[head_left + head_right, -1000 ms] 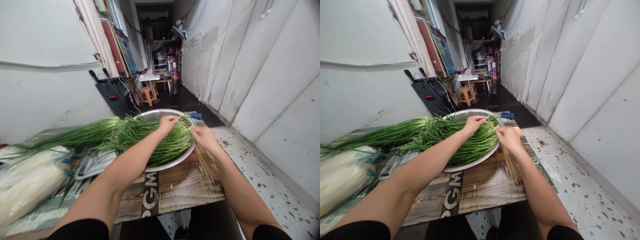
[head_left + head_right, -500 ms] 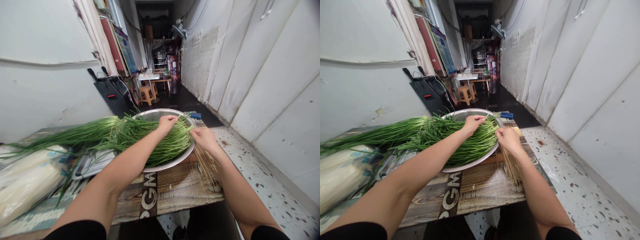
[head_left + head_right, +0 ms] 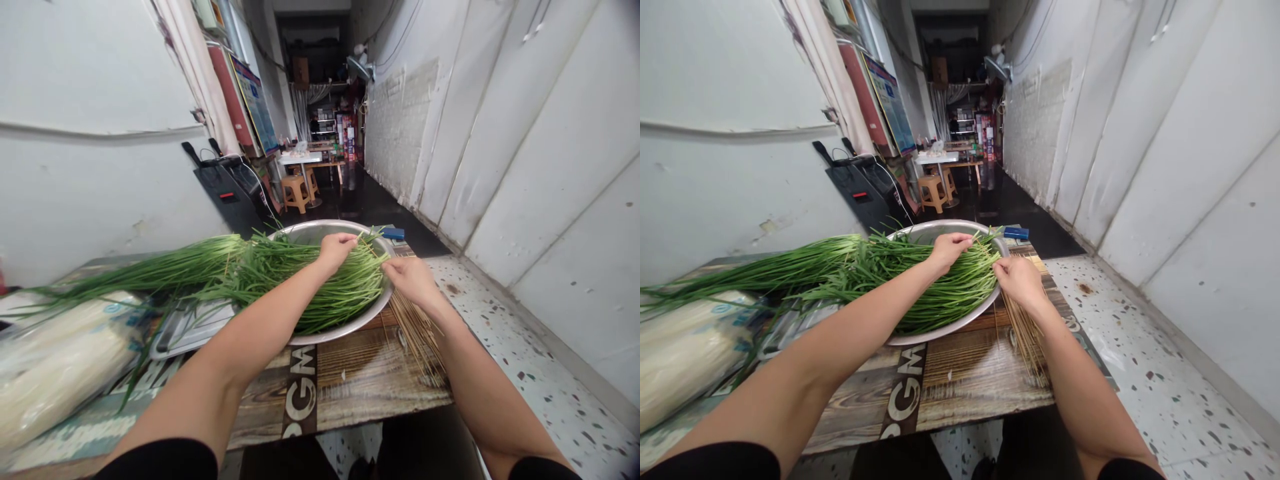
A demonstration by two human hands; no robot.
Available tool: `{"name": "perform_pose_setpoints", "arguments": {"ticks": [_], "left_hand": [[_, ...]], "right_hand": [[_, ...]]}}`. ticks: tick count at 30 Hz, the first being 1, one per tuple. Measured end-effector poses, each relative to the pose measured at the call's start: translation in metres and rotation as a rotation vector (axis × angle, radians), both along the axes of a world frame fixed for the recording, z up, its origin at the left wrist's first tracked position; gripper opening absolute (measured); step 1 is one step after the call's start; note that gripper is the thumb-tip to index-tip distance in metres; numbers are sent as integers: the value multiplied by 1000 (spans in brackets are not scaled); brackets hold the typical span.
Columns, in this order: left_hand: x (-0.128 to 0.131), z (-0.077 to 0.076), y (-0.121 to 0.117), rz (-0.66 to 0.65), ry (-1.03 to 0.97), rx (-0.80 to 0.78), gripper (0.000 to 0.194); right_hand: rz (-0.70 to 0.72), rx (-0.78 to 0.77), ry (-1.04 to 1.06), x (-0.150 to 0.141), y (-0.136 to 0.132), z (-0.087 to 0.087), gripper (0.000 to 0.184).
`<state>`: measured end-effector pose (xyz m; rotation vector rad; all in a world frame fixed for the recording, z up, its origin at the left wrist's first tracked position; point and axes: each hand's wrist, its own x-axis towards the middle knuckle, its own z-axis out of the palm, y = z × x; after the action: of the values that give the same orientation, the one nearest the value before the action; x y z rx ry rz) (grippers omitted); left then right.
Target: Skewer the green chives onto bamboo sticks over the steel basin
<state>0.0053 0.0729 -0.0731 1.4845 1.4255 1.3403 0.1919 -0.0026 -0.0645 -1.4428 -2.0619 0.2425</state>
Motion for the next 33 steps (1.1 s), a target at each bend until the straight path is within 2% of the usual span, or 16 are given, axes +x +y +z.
{"name": "perform_pose_setpoints", "arguments": {"ticks": [10, 22, 29, 33], "left_hand": [[1, 1, -2, 8, 6, -2, 24], [3, 0, -5, 45, 65, 67, 22], [4, 3, -13, -41, 58, 54, 24], [15, 14, -29, -183, 114, 31, 26]], "right_hand": [[5, 7, 4, 0, -1, 1, 35], [-8, -7, 10, 0, -1, 2, 34], [1, -25, 63, -1, -1, 2, 34], [-59, -25, 81, -2, 0, 2, 32]]}}
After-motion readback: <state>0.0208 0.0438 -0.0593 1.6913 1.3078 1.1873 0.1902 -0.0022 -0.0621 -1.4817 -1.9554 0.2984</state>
